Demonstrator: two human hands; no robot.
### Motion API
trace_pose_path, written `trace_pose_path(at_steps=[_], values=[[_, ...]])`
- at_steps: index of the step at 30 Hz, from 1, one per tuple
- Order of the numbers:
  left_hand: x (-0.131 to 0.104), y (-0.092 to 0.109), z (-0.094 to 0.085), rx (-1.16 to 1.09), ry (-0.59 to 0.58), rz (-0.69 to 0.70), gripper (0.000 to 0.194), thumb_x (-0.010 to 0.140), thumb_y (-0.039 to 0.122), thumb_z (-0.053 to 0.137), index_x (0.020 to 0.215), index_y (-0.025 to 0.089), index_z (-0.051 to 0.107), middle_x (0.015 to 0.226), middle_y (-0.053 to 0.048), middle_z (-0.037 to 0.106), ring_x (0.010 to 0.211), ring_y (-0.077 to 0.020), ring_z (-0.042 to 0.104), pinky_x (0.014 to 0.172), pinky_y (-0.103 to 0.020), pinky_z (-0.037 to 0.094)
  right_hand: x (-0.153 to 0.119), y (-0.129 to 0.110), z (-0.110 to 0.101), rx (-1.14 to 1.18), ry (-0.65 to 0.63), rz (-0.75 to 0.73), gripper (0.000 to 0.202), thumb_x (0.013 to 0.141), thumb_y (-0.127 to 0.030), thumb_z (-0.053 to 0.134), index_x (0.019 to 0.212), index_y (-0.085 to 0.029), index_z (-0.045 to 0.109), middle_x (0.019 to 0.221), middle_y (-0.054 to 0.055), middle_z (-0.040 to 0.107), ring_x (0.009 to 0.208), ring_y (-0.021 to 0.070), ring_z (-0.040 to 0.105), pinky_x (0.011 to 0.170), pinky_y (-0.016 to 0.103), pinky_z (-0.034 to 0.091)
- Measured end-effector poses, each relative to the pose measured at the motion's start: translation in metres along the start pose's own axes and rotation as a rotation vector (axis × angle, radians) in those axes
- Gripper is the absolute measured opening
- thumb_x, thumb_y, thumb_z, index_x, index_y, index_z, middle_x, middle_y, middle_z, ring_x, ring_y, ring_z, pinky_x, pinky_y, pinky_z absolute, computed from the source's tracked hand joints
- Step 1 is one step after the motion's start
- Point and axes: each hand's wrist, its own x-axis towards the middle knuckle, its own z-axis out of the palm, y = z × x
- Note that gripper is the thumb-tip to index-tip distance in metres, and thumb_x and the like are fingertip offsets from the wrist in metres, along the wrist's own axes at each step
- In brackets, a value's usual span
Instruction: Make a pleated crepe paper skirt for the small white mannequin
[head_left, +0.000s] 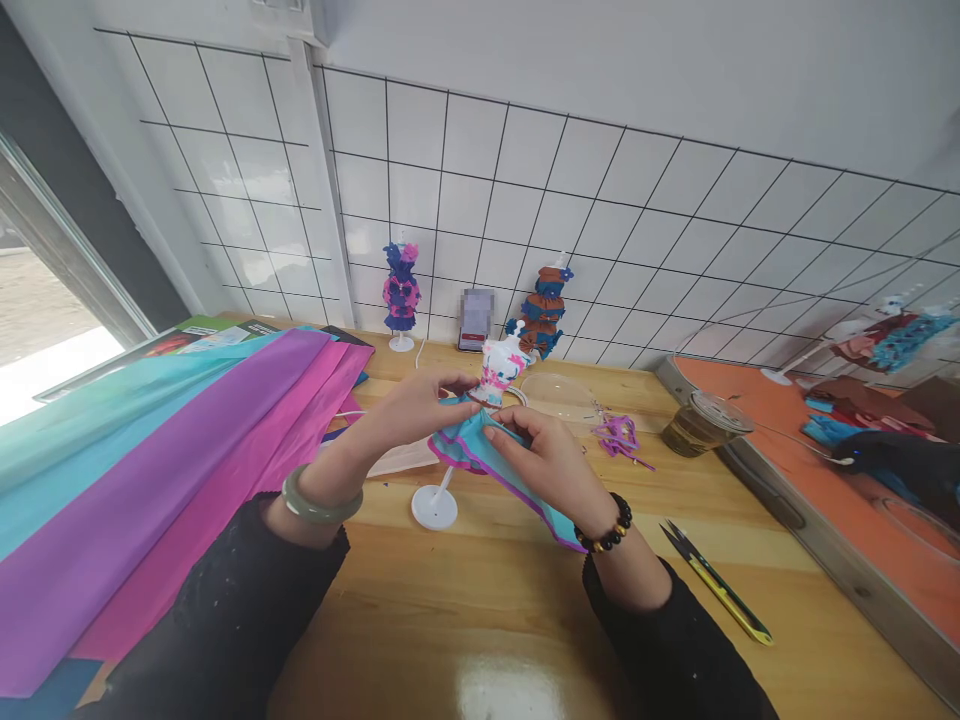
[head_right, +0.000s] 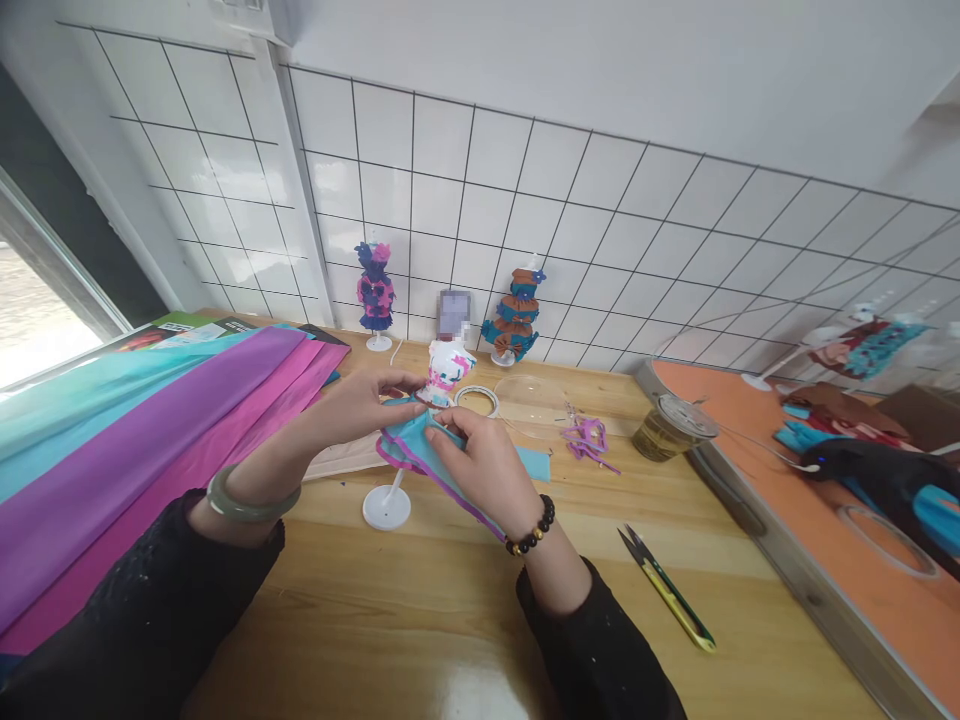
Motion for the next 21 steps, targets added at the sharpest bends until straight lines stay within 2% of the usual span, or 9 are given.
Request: trace_pose_path(at_steps=[9,16,21], values=[[0.0004,-0.0005,0.0000,-0.026,-0.009,0.009,0.031,0.079,0.034,0.058,0.107,0.024,0.067,0.109,-0.001,0.069,0.102,-0.0203,0.061,0.091,-0.034,0.047,0.0010,0.0012,-0.0009,0.027,0.023,0.021,0.026,0.088,-0.035,0.048,0.080,-0.018,0.066,0.072,0.000,0.064,0.067,0.0147,0.055,0.060,0.026,0.040],[-0.0001,-0.0028,-0.0002,-0.017,-0.028,0.005,0.037,0.080,0.030,0.056,0.116,0.025,0.063,0.116,-0.001,0.066,0.105,-0.0203,0.060,0.090,-0.033,0.048,0.0010,0.0029,0.0005,-0.017,0.072,0.076,0.026,0.087,-0.038,0.050,0.077,-0.018,0.064,0.066,0.000,0.060,0.061,0.0136,0.050,0.056,0.026,0.036],[-0.0002,-0.0053,0.0004,0.010,0.006,0.015,0.043,0.078,0.026,0.057,0.121,0.024,0.059,0.121,-0.002,0.063,0.108,-0.0199,0.059,0.091,-0.032,0.048,0.0007,0.0014,0.0000,-0.036,0.063,0.049,0.030,0.090,-0.038,0.046,0.073,-0.018,0.061,0.063,-0.001,0.054,0.058,0.0123,0.045,0.054,0.025,0.033]])
